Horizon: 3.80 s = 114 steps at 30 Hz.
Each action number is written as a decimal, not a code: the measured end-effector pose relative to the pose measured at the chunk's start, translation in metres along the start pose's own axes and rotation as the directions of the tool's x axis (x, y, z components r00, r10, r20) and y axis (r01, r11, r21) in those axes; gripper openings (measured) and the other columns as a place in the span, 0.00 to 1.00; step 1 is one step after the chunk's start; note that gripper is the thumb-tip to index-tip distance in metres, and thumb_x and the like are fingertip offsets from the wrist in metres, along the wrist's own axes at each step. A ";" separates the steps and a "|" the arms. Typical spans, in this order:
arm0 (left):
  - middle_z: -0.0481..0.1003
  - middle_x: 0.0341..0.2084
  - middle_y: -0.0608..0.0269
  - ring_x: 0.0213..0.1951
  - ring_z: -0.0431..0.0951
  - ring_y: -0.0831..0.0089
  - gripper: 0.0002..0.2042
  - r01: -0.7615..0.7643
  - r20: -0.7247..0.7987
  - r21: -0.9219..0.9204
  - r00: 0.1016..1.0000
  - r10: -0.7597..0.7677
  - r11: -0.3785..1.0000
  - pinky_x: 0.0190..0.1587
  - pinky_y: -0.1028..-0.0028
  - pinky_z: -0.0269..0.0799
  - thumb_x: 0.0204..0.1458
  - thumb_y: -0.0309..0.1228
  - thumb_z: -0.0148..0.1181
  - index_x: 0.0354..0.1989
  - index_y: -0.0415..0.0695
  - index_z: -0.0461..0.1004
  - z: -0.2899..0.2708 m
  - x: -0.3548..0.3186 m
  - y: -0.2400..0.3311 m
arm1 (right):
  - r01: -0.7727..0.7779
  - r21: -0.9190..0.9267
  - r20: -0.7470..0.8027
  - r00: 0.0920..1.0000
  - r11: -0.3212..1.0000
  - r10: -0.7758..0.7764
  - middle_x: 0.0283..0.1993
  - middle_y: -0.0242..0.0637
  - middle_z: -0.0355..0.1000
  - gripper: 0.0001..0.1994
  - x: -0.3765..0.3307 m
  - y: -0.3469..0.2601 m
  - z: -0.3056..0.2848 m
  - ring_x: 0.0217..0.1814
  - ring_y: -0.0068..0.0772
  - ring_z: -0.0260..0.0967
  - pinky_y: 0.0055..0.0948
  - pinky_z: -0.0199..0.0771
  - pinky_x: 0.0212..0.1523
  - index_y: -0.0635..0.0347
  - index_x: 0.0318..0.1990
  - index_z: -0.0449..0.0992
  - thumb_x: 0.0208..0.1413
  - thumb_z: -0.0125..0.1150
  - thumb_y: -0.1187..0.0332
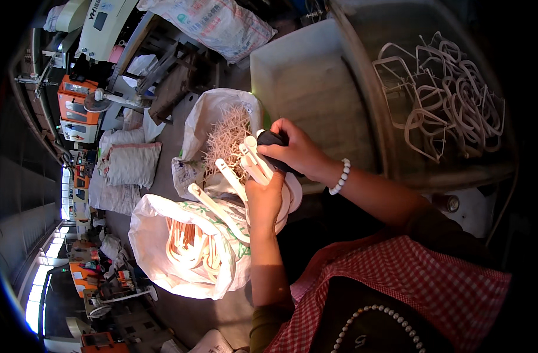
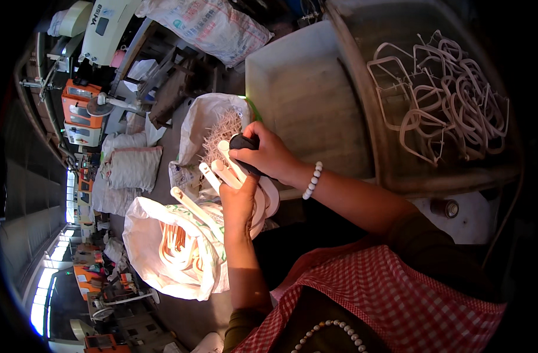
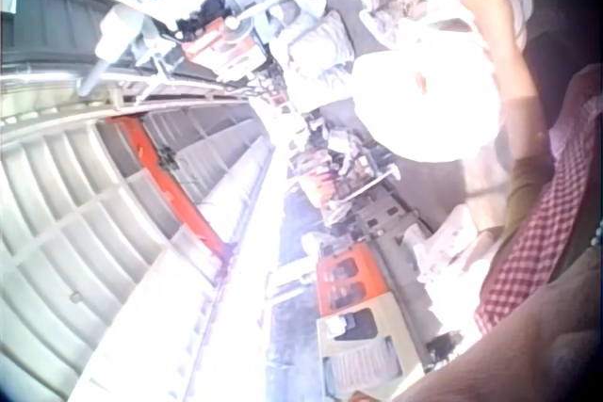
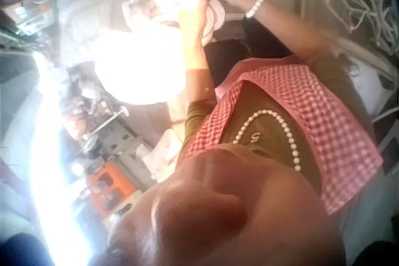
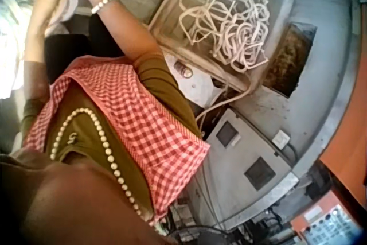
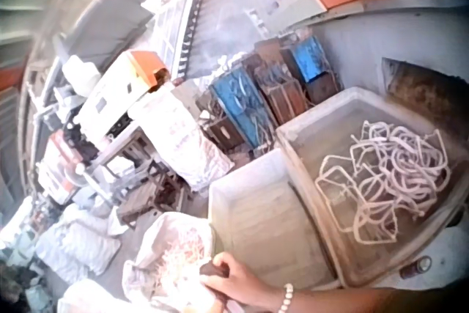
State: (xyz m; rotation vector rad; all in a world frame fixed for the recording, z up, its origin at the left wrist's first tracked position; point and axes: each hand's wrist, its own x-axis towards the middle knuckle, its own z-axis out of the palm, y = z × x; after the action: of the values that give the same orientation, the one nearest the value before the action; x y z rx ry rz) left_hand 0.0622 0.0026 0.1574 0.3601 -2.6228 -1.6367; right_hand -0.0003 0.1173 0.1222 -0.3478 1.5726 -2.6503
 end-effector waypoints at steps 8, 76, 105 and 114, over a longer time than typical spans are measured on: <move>0.74 0.41 0.58 0.41 0.75 0.71 0.18 0.015 0.050 -0.279 0.999 -0.001 0.960 0.44 0.73 0.70 0.51 0.28 0.63 0.49 0.34 0.69 0.007 0.001 -0.015 | -0.152 0.148 -0.081 0.983 0.977 0.165 0.39 0.30 0.67 0.15 0.012 0.030 -0.007 0.39 0.17 0.64 0.20 0.67 0.40 0.59 0.44 0.68 0.52 0.63 0.65; 0.75 0.37 0.60 0.36 0.76 0.72 0.16 0.115 0.202 -0.413 0.979 -0.032 0.904 0.39 0.75 0.73 0.51 0.25 0.61 0.48 0.36 0.69 0.005 -0.021 0.014 | -0.047 0.190 0.211 0.978 0.981 0.006 0.39 0.24 0.66 0.08 -0.014 -0.011 -0.017 0.40 0.13 0.63 0.17 0.67 0.41 0.57 0.39 0.67 0.53 0.58 0.76; 0.75 0.38 0.58 0.38 0.75 0.71 0.16 0.133 0.122 -0.471 0.989 -0.085 0.872 0.41 0.73 0.70 0.50 0.26 0.62 0.47 0.36 0.70 0.000 -0.011 -0.032 | -0.164 0.014 -0.190 0.968 0.986 0.164 0.35 0.34 0.70 0.14 -0.008 0.008 -0.094 0.27 0.23 0.69 0.23 0.72 0.26 0.59 0.52 0.64 0.61 0.51 0.66; 0.73 0.37 0.63 0.36 0.72 0.75 0.18 0.070 0.127 -0.577 0.992 0.004 0.814 0.40 0.75 0.68 0.50 0.27 0.64 0.48 0.38 0.70 -0.010 -0.008 -0.036 | -0.101 -0.976 0.011 0.861 0.191 0.508 0.40 0.43 0.75 0.13 -0.134 0.053 -0.298 0.43 0.44 0.73 0.35 0.70 0.48 0.59 0.45 0.74 0.51 0.58 0.70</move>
State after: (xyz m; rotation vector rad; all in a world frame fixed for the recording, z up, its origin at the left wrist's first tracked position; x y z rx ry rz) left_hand 0.0781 -0.0199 0.1308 0.2790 -2.0240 -2.4167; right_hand 0.0627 0.3686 -0.0845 -0.3859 2.5531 -0.8766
